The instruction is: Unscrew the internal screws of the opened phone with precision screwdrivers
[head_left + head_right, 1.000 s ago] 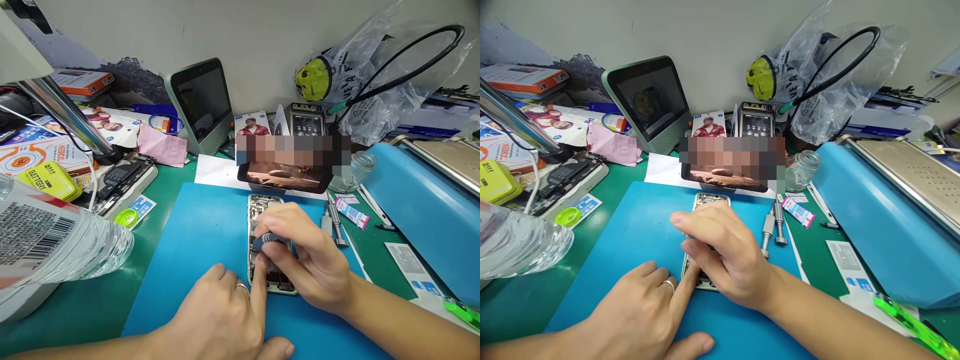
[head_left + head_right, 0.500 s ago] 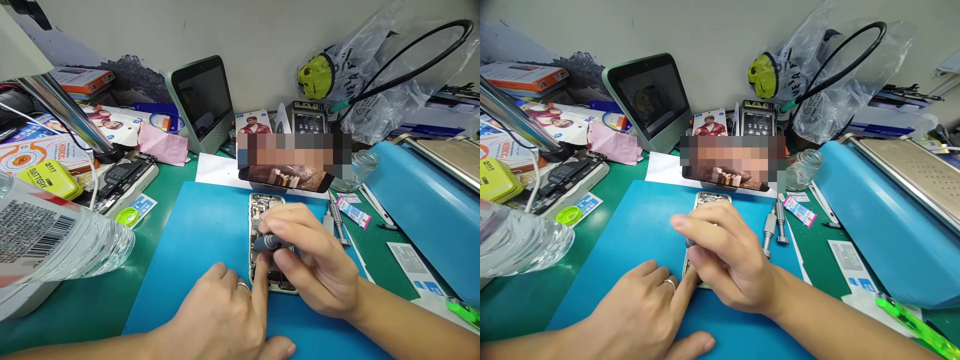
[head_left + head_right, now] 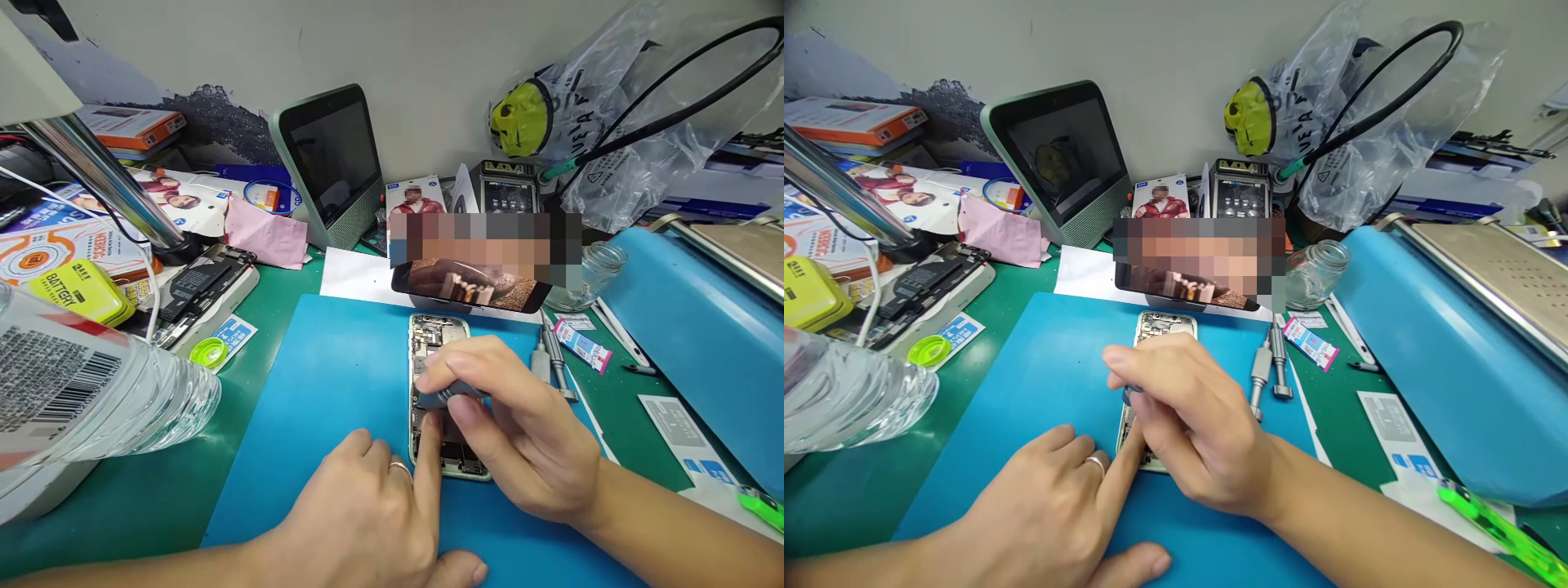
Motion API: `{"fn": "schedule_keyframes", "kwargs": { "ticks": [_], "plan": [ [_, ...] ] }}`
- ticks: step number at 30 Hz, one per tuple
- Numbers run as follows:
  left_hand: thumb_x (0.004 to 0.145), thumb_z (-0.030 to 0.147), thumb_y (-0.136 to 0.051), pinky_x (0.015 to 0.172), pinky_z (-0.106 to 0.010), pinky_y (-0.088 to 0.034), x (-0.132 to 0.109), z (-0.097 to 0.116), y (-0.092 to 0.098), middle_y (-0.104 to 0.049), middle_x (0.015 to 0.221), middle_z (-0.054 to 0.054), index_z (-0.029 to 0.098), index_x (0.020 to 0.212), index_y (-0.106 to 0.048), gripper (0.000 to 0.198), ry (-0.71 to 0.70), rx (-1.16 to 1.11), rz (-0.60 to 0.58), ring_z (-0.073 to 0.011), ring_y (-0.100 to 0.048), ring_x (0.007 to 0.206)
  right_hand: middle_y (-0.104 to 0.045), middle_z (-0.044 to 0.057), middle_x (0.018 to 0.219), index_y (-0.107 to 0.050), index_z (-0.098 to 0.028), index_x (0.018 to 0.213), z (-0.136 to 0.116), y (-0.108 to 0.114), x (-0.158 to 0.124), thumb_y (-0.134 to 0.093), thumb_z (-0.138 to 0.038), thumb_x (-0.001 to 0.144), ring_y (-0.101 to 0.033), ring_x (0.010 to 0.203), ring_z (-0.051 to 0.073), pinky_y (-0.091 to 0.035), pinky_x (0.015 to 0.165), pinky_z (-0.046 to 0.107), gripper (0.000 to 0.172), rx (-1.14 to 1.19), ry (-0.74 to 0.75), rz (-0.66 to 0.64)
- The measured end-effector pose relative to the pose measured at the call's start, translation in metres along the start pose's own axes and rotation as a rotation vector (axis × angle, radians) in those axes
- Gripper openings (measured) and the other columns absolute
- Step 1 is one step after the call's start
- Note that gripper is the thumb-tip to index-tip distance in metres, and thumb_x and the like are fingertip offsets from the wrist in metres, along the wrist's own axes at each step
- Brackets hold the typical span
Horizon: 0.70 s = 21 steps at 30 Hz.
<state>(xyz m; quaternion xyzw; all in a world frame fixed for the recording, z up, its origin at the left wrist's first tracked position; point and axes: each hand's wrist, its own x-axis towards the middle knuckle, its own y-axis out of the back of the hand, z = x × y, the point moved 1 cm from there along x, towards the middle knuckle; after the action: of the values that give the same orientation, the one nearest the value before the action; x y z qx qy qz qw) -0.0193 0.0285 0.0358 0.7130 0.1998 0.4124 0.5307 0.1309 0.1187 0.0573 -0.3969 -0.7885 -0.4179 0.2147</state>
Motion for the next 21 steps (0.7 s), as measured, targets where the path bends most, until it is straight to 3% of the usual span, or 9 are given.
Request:
{"fn": "schedule_keyframes", "kwargs": {
  "ticks": [5, 11, 17, 21],
  "plan": [
    [0.075, 0.075, -0.064, 0.043, -0.032, -0.042, 0.0009, 0.0002, 0.0013, -0.059, 0.046, -0.004, 0.006, 0.084, -0.073, 0.070, 0.016, -0.010, 0.025, -0.0195, -0.056, 0.039, -0.068, 0.006, 0.096, -0.053, -0.023, 0.138, 0.0023, -0.0012, 0.0019, -0.060, -0.006, 0.090, -0.065, 0.090, 0.020, -0.057, 0.078, 0.039, 0.051, -0.047, 0.068, -0.013],
    [0.080, 0.075, -0.059, 0.047, -0.033, -0.045, -0.0019, 0.0018, 0.0019, -0.067, 0.055, -0.009, -0.001, 0.108, -0.071, 0.082, 0.022, -0.026, -0.025, -0.0211, -0.059, 0.043, -0.071, 0.008, 0.108, -0.053, -0.022, 0.139, 0.0000, 0.0008, 0.0019, -0.053, 0.004, 0.087, -0.066, 0.103, 0.022, -0.057, 0.089, 0.042, 0.059, -0.036, 0.031, -0.015],
    [0.080, 0.073, -0.061, 0.047, -0.033, -0.044, -0.0022, 0.0019, 0.0000, -0.063, 0.051, -0.006, 0.002, 0.096, -0.073, 0.073, 0.027, -0.036, -0.018, -0.0216, -0.059, 0.044, -0.070, 0.004, 0.093, -0.055, -0.028, 0.135, 0.0017, 0.0004, 0.0035, -0.061, -0.006, 0.090, -0.066, 0.086, 0.020, -0.056, 0.075, 0.039, 0.051, -0.083, 0.037, -0.009],
    [0.082, 0.070, -0.059, 0.047, -0.034, -0.044, -0.0023, 0.0017, 0.0008, -0.064, 0.053, -0.007, -0.002, 0.104, -0.071, 0.076, 0.023, -0.042, -0.025, -0.0218, -0.059, 0.044, -0.071, 0.006, 0.104, -0.055, -0.028, 0.138, 0.0019, 0.0011, 0.0007, -0.056, -0.005, 0.089, -0.068, 0.097, 0.023, -0.059, 0.082, 0.042, 0.054, -0.047, 0.011, 0.002]
  ]
}}
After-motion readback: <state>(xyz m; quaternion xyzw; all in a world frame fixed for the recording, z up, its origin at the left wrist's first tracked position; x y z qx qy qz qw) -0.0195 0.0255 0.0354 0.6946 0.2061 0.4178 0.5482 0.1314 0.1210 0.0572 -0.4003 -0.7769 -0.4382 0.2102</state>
